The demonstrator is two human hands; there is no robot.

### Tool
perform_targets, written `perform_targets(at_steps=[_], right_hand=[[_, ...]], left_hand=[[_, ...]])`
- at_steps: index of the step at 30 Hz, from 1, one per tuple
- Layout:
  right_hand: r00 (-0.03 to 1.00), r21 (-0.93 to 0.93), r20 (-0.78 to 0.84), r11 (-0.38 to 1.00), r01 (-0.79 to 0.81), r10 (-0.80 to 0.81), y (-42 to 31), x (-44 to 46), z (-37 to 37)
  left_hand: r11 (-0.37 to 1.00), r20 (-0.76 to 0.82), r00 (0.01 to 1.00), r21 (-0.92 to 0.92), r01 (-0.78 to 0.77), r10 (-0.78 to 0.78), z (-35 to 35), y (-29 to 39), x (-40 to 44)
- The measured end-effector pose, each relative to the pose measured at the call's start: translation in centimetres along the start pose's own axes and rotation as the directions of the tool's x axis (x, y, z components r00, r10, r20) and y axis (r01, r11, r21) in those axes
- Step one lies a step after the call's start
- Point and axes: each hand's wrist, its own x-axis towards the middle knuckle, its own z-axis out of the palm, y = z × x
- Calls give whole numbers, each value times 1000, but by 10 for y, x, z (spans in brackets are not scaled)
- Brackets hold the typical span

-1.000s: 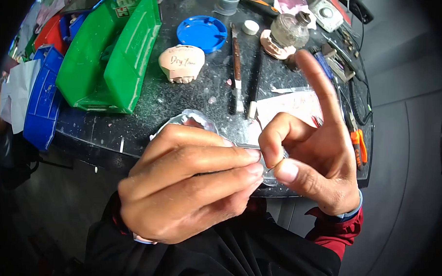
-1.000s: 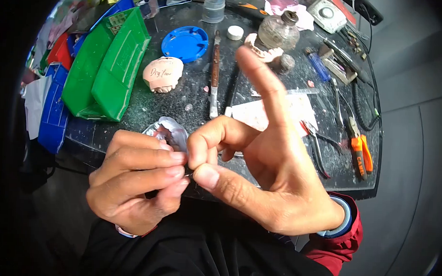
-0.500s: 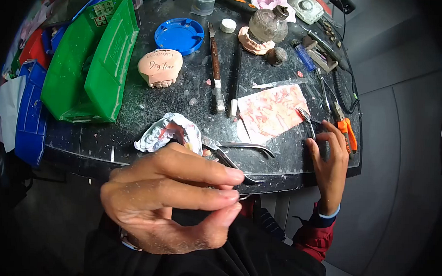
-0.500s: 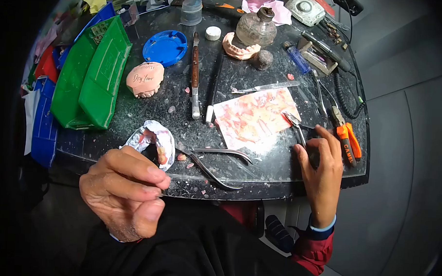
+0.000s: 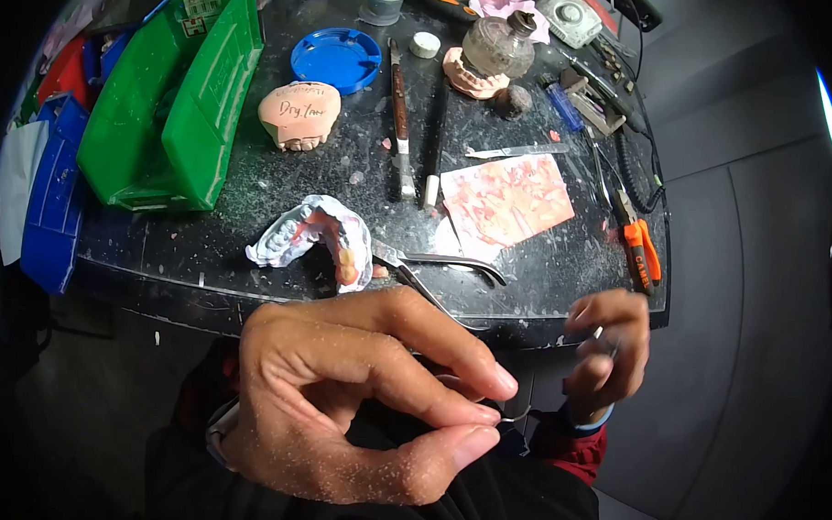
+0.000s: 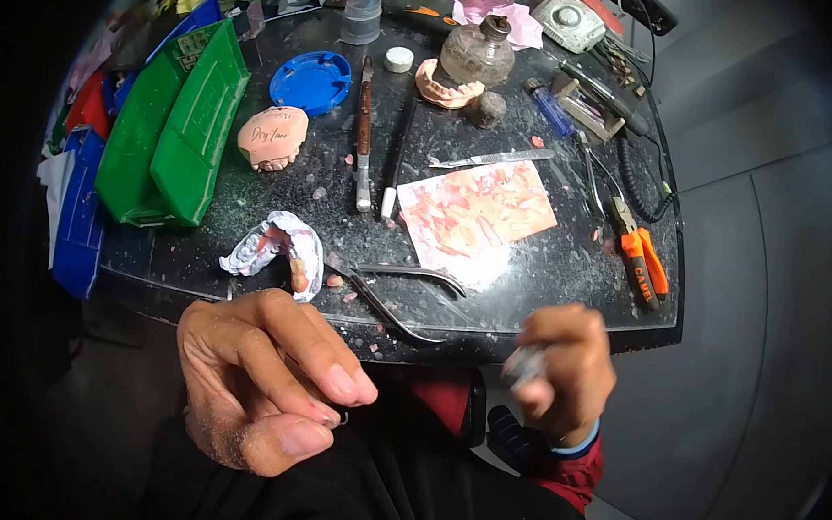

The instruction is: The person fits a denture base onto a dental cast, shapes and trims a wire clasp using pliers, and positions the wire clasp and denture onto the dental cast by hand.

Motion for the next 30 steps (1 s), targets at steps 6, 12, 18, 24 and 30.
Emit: perform_targets(at_steps=[6,12,18,24,30], right_hand=[[987,245,19,958,147,-157,-23,15,22],[982,287,-19,940,184,-187,-23,20,30],[972,349,-59,908,232,-226,-18,17,34],[963,361,-68,893,269,-262,-14,15,35],[966,314,-95,914,258,-240,-17,15,37]], left_hand=[[994,-26,997,-82,77,-79,12,2,-2],[990,-6,998,-128,63,-64,15,1,-3],[972,7,986,-169,166,-167,18,6,-4],[974,0,997,-214,70,-72,20,-1,-4],[968,-35,999,-249,22,-32,25,-5,-4]])
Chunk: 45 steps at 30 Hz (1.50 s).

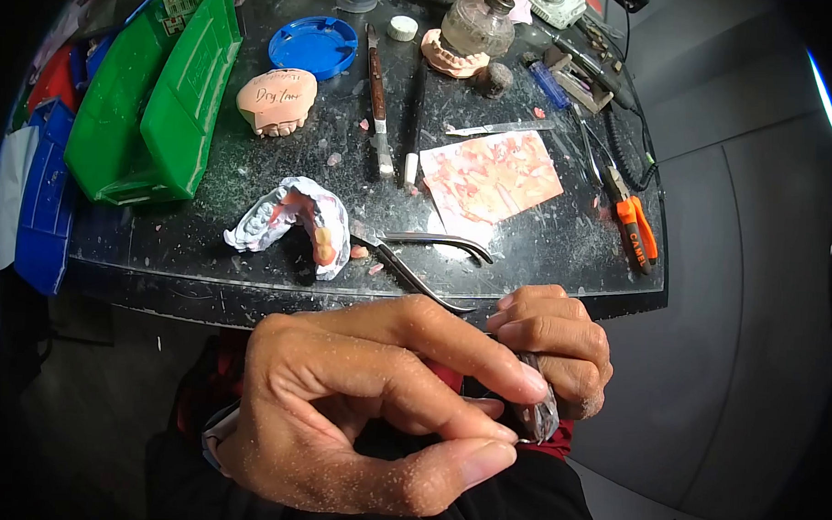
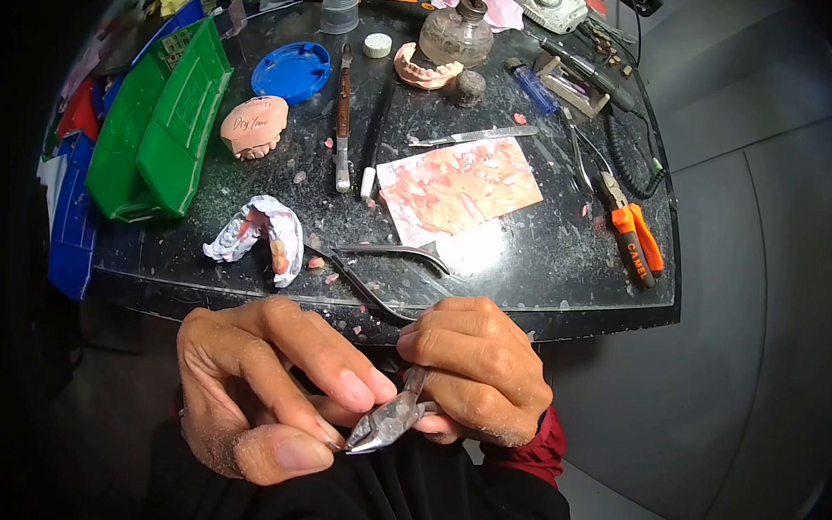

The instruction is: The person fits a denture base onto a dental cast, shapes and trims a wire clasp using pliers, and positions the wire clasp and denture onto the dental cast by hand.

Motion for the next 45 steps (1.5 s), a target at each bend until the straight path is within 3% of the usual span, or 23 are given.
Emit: perform_targets(at_steps=[7,13,16,19,22,25,29,32,39,45], right_hand=[[1000,60,-12,998,30,-29,4,-3,1],[993,119,-104,991,61,-49,8,-8,10],[999,123,-26,992,35,-32,7,-6,4],[992,129,-114,989,69,-54,10,-8,12],[994,145,-78,986,86,-75,13,-7,9],[1000,18,17,1000,20,-21,5,-2,3],[999,-86,14,996,-37,39,-1,1,4],[1000,-148,-27,989,1,-5,-1,0,7],[995,-182,-98,983,-1,-17,-2,-2,15],[984,-185,-148,975,-122,95,-12,0,20]], left_hand=[[997,4,999,75,33,-34,-1,2,-2],[996,-31,998,80,-47,50,6,-3,-1],[993,-24,997,93,-69,72,6,-4,-2],[989,-2,999,141,-36,37,4,0,-4],[984,36,998,170,-48,43,2,1,-4],[985,9,995,142,-102,102,4,-2,-2],[976,-63,983,150,-160,171,8,-10,-7],[977,-148,977,170,-126,152,13,-10,-16],[955,-85,952,80,-286,293,18,-20,-8],[936,-125,939,196,-293,321,21,-19,-10]])
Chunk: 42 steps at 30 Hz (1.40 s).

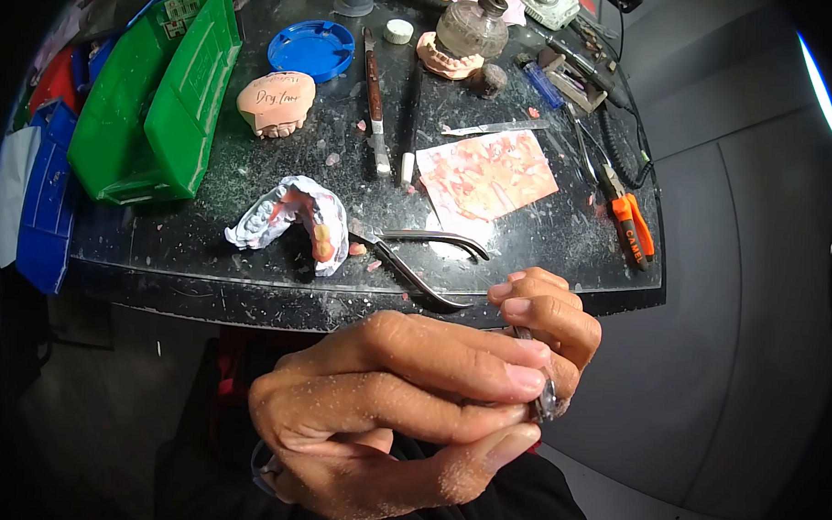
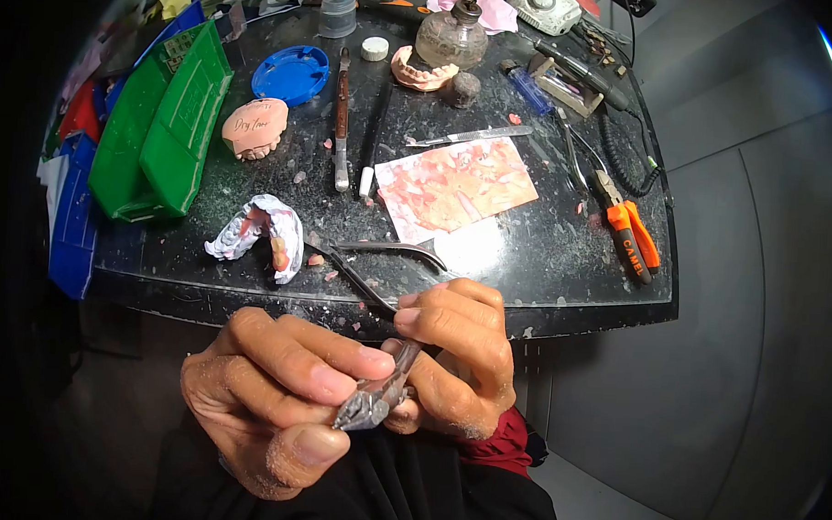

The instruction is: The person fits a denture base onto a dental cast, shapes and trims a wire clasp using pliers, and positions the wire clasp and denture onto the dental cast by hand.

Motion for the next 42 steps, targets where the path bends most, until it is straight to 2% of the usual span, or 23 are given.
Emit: perform_targets(at_steps=[4,9,17,26,32,35,38,42], right_hand=[[999,41,18,999,28,-29,2,-4,-2],[992,73,-82,992,105,-99,9,-6,4],[960,109,-193,968,227,-203,19,-6,14],[958,171,-177,952,254,-224,24,-9,11],[985,207,-129,968,143,-117,18,-5,9],[999,371,-45,928,23,-7,18,-7,5],[999,397,46,918,-12,-7,19,-4,-3],[997,355,47,934,39,-60,21,-2,-4]], left_hand=[[999,21,1000,53,-4,3,-3,1,3],[996,67,998,84,7,-12,-5,4,8],[987,45,998,153,43,-50,-6,7,10],[988,91,996,155,-5,-9,-7,4,11],[987,92,995,154,32,-46,-8,6,12],[986,123,987,147,85,-104,-13,10,16],[984,131,981,132,122,-140,-16,11,17],[981,111,981,128,148,-162,-18,13,15]])
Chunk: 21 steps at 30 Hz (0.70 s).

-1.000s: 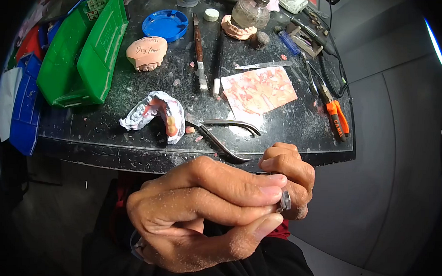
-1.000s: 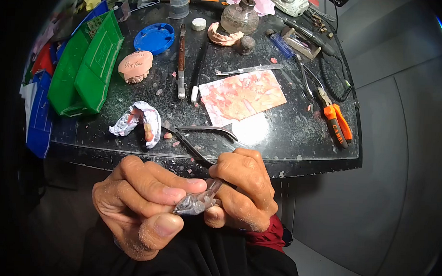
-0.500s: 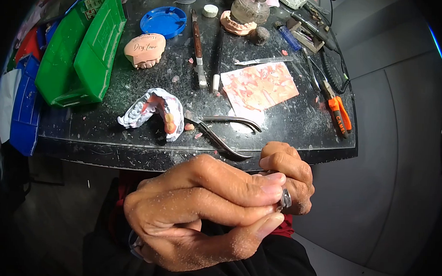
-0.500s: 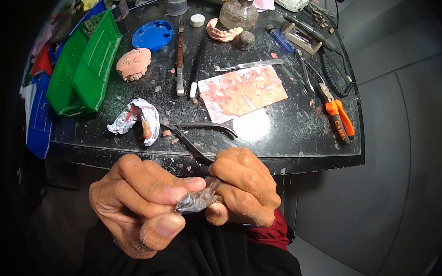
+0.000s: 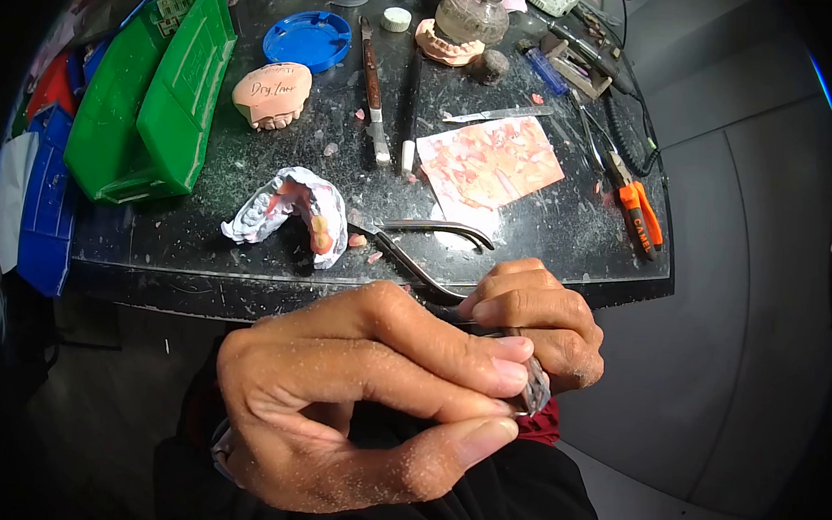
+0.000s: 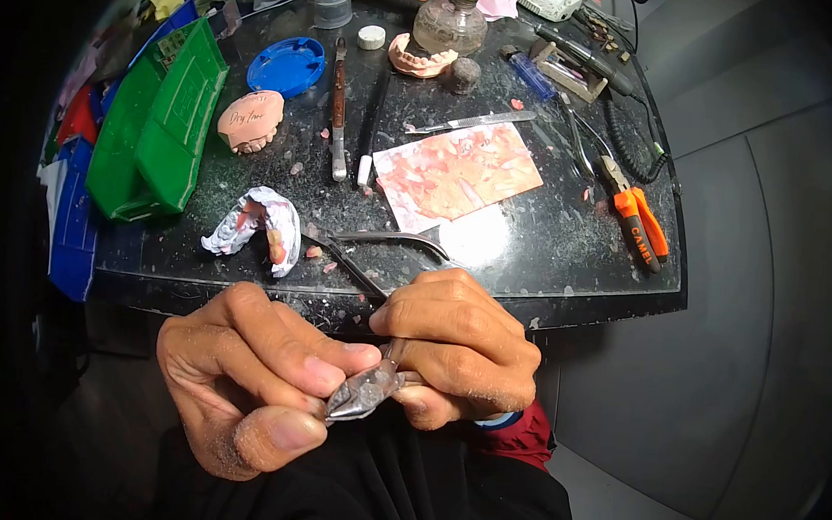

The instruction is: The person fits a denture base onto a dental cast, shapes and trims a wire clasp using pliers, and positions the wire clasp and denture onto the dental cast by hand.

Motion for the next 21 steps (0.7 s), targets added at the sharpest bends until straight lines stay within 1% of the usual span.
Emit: perform_targets(at_steps=[2,5,8,14,16,18,20,21], right_hand=[[999,-67,6,997,43,-42,0,1,-1],[999,-21,-32,999,41,-42,1,1,2],[995,-41,-57,996,74,-77,1,0,6],[967,-6,-156,979,205,-204,12,-2,17],[972,-14,-107,978,207,-208,14,-3,13],[972,-10,-104,978,209,-209,14,-4,13],[970,1,-137,979,202,-200,14,-4,16],[970,6,-147,981,194,-192,14,-4,16]], left_hand=[[1000,-4,1000,3,-1,1,0,0,0],[1000,6,1000,7,-1,1,-1,0,-1],[1000,-3,1000,-8,6,-6,1,0,-1],[1000,3,1000,1,-19,19,0,0,-5],[1000,-7,1000,-9,-16,16,2,0,-5],[999,-15,999,18,33,-32,1,2,-7],[989,-19,993,88,119,-118,-1,8,-10],[989,-14,993,90,120,-119,-2,8,-10]])
